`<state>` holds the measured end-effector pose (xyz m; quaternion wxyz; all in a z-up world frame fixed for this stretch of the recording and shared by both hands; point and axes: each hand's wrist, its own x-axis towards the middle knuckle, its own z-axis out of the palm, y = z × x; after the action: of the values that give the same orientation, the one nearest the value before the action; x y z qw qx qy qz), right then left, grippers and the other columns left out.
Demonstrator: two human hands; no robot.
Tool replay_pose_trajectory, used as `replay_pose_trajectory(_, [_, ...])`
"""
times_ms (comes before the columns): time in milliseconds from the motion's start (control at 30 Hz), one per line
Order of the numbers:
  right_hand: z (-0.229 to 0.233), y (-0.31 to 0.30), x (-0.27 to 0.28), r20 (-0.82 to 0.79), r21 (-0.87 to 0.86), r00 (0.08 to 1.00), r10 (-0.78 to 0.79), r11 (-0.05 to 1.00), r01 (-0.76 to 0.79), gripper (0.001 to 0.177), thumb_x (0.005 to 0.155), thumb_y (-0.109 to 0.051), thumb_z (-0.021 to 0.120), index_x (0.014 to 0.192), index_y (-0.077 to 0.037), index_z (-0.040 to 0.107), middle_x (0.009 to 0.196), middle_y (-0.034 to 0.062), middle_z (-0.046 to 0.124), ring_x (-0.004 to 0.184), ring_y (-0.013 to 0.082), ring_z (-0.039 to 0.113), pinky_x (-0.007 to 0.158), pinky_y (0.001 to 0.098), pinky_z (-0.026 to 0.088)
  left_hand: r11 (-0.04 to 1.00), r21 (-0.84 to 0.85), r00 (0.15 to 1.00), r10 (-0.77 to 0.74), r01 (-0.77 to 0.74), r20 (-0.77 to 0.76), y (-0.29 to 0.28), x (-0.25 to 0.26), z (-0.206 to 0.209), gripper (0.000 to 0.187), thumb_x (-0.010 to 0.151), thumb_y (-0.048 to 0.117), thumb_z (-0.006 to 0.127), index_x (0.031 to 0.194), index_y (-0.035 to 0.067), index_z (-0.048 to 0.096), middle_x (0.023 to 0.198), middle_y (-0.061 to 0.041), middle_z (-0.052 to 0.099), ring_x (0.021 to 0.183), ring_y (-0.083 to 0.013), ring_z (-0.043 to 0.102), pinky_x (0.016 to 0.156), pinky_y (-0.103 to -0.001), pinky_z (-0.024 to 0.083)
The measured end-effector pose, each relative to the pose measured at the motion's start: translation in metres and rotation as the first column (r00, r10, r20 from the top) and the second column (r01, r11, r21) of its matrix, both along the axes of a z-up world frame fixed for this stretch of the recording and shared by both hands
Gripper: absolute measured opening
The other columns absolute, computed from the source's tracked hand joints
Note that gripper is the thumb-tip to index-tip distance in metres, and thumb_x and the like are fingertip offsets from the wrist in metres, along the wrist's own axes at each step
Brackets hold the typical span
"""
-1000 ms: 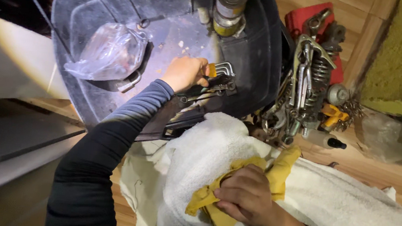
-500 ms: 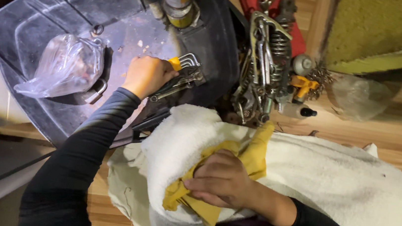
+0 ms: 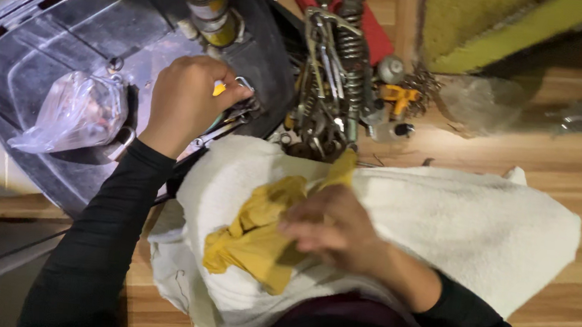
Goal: The person sits on the floor and cleans various metal tools, including pliers, a wrench, and a spring, using a yellow cloth. They wipe each tool individually and place them into a plastic container.
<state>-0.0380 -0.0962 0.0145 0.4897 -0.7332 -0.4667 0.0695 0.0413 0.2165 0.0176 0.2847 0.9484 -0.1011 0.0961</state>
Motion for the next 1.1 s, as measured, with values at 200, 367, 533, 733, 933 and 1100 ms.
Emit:
replay_pose_trajectory(200, [0.003,-0.097,0.063,0.228,0.38,0.875,-0.426,0.867,0.323,0.023,0.097,0.006,0.069,0.1,-0.006,0.049,0.096,0.0064,0.066,0.093,0.0279,0.07,0.088,0.0402,0.06,0.973,-0.118,0.979,-0.201,0.197,-0.024,-0.079,0.02,0.052,0.021,0.092,0.031,0.078,0.095,0.01,0.077,0.09,-0.011,0.072,0.083,-0.0332,0.067,0.073,-0.046,0.05])
replay_pose_trajectory(367, [0.012,-0.173,0.101,0.07,0.125,0.689,-0.721,0.692,0.711,0.01,0.104,0.005,0.069,0.113,0.001,0.072,0.107,0.0101,0.07,0.098,0.018,0.067,0.088,0.0287,0.055,0.895,-0.127,0.904,-0.423,0.428,0.068,-0.15,0.039,0.071,0.021,0.09,0.029,0.077,0.101,0.011,0.075,0.098,-0.011,0.074,0.095,-0.0339,0.068,0.089,-0.047,0.05])
replay_pose_trajectory(533, [-0.03,-0.181,0.153,0.043,-0.075,0.71,-0.703,0.706,0.704,0.014,0.099,-0.001,0.071,0.112,-0.004,0.075,0.108,0.0098,0.073,0.095,0.0171,0.072,0.083,0.0289,0.058,0.919,-0.193,0.937,-0.349,0.343,0.007,-0.213,0.049,0.076,0.025,0.087,0.029,0.077,0.105,0.012,0.075,0.101,-0.012,0.073,0.096,-0.0353,0.066,0.088,-0.046,0.049])
replay_pose_trajectory(733, [-0.107,-0.173,0.189,0.277,-0.349,0.753,-0.597,0.668,0.657,0.022,0.086,-0.008,0.076,0.109,-0.006,0.076,0.107,0.0188,0.069,0.102,0.039,0.065,0.089,0.0456,0.052,0.86,-0.447,0.937,-0.329,0.246,-0.117,-0.257,0.032,0.044,0.025,0.092,0.016,0.068,0.116,0.009,0.069,0.111,-0.012,0.074,0.108,-0.029,0.07,0.095,-0.04,0.054])
replay_pose_trajectory(933, [-0.172,-0.164,0.213,0.256,-0.497,0.741,-0.621,0.573,0.652,0.037,0.08,-0.011,0.079,0.115,-0.007,0.073,0.116,0.0223,0.064,0.109,0.042,0.06,0.094,0.0489,0.049,0.726,-0.679,0.937,-0.301,0.103,-0.18,-0.264,0.009,-0.011,0.041,0.094,-0.002,0.055,0.134,0.005,0.055,0.131,-0.014,0.065,0.124,-0.0259,0.065,0.102,-0.036,0.053])
replay_pose_trajectory(1100, [-0.197,-0.167,0.215,0.249,-0.594,0.782,-0.571,0.548,0.589,0.052,0.072,0.001,0.075,0.123,-0.009,0.07,0.124,0.0229,0.059,0.116,0.0429,0.058,0.099,0.0469,0.049,0.707,-0.705,0.924,-0.229,-0.059,-0.307,-0.263,0.007,-0.028,0.04,0.093,-0.001,0.056,0.133,0.005,0.056,0.131,-0.011,0.067,0.117,-0.021,0.068,0.098,-0.032,0.054])
